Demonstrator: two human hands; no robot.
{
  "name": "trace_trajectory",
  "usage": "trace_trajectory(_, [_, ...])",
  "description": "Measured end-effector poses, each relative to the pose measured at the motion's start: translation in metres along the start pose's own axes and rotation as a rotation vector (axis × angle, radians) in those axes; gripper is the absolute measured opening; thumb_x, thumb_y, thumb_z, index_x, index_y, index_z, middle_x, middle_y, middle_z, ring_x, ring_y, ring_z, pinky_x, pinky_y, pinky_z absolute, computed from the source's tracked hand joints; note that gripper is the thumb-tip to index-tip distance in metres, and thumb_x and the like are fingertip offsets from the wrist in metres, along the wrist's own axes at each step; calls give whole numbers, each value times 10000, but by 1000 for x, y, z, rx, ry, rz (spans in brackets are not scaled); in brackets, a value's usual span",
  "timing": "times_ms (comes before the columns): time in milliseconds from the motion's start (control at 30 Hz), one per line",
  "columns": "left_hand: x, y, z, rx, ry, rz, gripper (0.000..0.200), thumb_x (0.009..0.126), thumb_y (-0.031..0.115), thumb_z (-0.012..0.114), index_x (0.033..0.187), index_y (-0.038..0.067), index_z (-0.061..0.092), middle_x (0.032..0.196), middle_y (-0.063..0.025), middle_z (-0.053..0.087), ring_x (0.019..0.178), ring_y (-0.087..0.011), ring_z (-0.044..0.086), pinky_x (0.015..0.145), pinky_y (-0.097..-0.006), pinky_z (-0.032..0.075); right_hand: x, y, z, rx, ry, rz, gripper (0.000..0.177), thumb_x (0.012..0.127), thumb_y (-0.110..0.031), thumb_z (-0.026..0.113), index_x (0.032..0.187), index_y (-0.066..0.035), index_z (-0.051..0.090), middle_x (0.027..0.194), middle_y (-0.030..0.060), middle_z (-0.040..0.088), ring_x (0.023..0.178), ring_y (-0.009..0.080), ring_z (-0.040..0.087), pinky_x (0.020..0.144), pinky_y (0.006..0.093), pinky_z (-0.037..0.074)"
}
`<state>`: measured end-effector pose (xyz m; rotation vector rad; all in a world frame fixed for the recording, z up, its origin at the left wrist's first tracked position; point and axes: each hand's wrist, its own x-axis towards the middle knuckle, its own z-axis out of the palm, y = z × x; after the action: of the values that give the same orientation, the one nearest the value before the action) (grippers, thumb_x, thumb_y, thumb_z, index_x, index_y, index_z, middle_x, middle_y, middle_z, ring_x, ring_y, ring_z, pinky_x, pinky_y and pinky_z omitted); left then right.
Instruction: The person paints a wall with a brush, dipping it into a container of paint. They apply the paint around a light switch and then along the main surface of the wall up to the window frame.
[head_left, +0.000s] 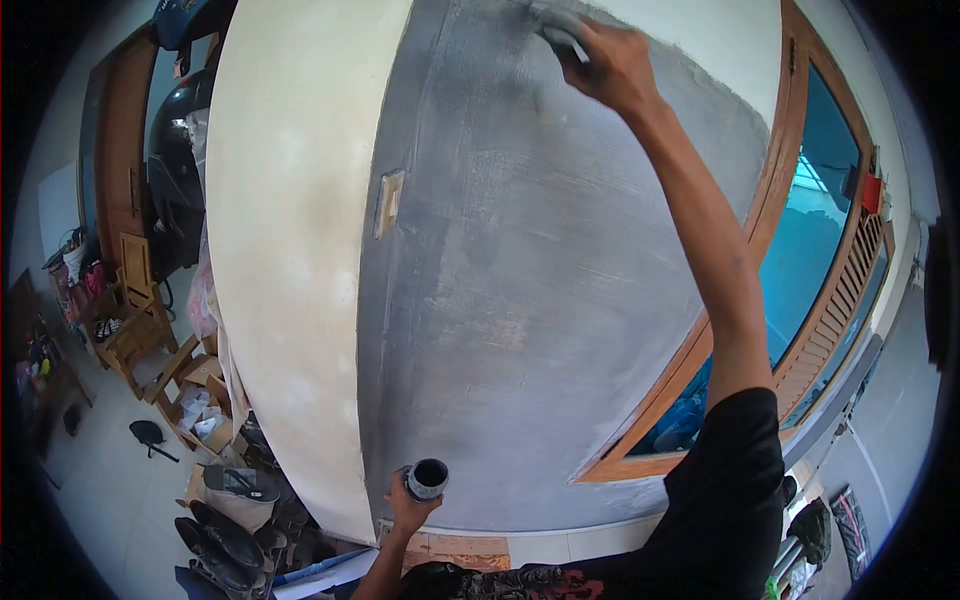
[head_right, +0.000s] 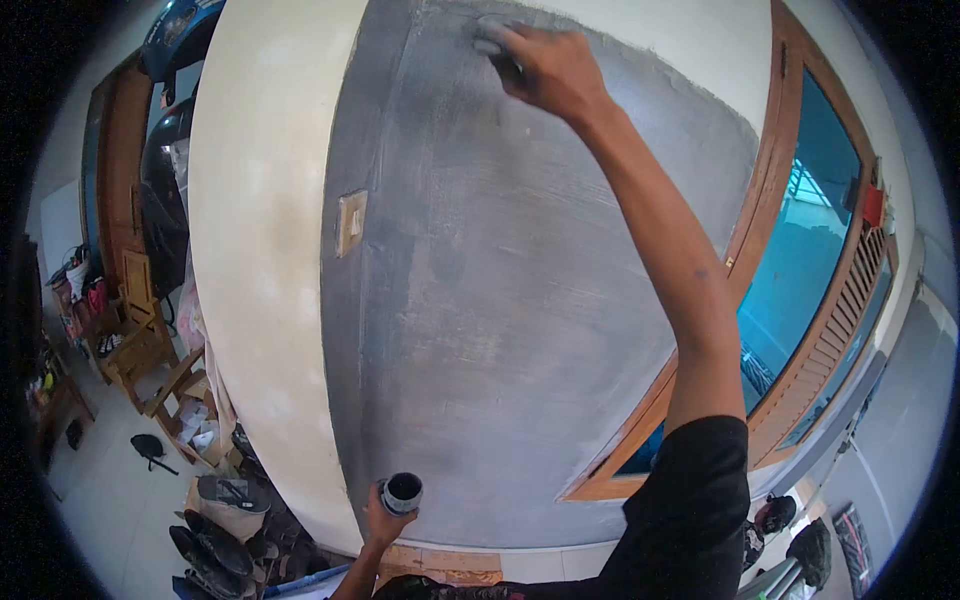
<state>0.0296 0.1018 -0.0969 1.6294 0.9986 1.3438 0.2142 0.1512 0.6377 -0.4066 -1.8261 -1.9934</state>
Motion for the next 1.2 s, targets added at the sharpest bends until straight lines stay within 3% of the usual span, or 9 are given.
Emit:
trace_trajectory(133, [2, 7, 4, 89, -6, 3, 871, 530, 188, 920, 1259, 53, 463, 1170, -130, 565, 1105, -309, 576, 960, -475, 412, -50, -41, 24, 231, -342, -124, 417, 818, -163, 661, 1227, -195, 587, 964, 77, 698, 723, 250, 688, 535, 347, 539])
trace_trajectory(300, [-7, 11, 8, 26, -47, -3, 846, 540, 174, 913, 1249, 47, 469, 1166, -142, 566, 1106, -323, 568, 963, -481, 411, -146, -237, 3, 384, -267, -275, 254, 823, -177, 592, 1071, -202, 637, 1156, 147, 693, 948, 264, 717, 629, 342, 576])
trace_trajectory(467, [-20, 21, 0, -11, -145, 6, 828, 550, 151, 900, 1248, 33, 469, 1149, -150, 572, 1115, -332, 556, 974, -470, 397, -190, -358, -22, 654, -318, -126, 225, 771, -251, 648, 992, -215, 627, 1149, 116, 696, 806, 221, 715, 594, 337, 563])
trace_trajectory(600, [-24, 26, -16, -28, -159, 42, 832, 574, 126, 895, 1269, 20, 451, 1144, -155, 581, 1106, -313, 573, 967, -426, 424, -134, -275, -30, 559, -238, 36, 277, 699, -230, 761, 926, -193, 608, 1176, 113, 676, 725, 220, 684, 600, 359, 564])
trace_trajectory(667, [-27, 22, -21, 30, -151, 61, 840, 592, 102, 897, 1288, 17, 434, 1153, -160, 586, 1092, -298, 595, 955, -403, 464, -68, -217, -50, 102, -650, 167, 490, 696, -194, 798, 1160, -239, 645, 981, 23, 712, 647, 193, 653, 546, 331, 543])
trace_trajectory(733, [-27, 18, -27, -7, -153, 52, 823, 591, 88, 894, 1274, 24, 441, 1156, -158, 592, 1098, -297, 600, 959, -411, 463, -64, -164, -15, 148, -63, 112, 650, 678, -163, 787, 1287, -259, 582, 884, 4, 702, 622, 193, 646, 517, 318, 532])
trace_trajectory(800, [-29, 25, -36, 37, -151, 42, 827, 586, 103, 899, 1273, 33, 443, 1159, -153, 598, 1106, -300, 601, 956, -417, 464, -72, -165, 0, 240, -247, 97, 592, 739, -188, 730, 1301, -264, 561, 994, 60, 694, 676, 219, 667, 533, 334, 545])
trace_trajectory(967, [-34, 31, -54, 46, -170, -3, 835, 570, 140, 890, 1266, 20, 445, 1163, -169, 548, 1117, -332, 542, 986, -442, 387, -142, -305, -1, 402, -441, -186, 307, 841, -179, 609, 1148, -193, 624, 1105, 145, 710, 875, 253, 731, 617, 348, 608])
trace_trajectory(1200, [-37, 35, -78, 66, -193, -24, 815, 580, 153, 894, 1254, 28, 454, 1180, -178, 551, 1136, -348, 532, 985, -454, 392, -179, -419, -30, 758, -570, -52, 450, 732, -258, 710, 1169, -202, 617, 1128, 116, 685, 796, 220, 699, 594, 343, 554])
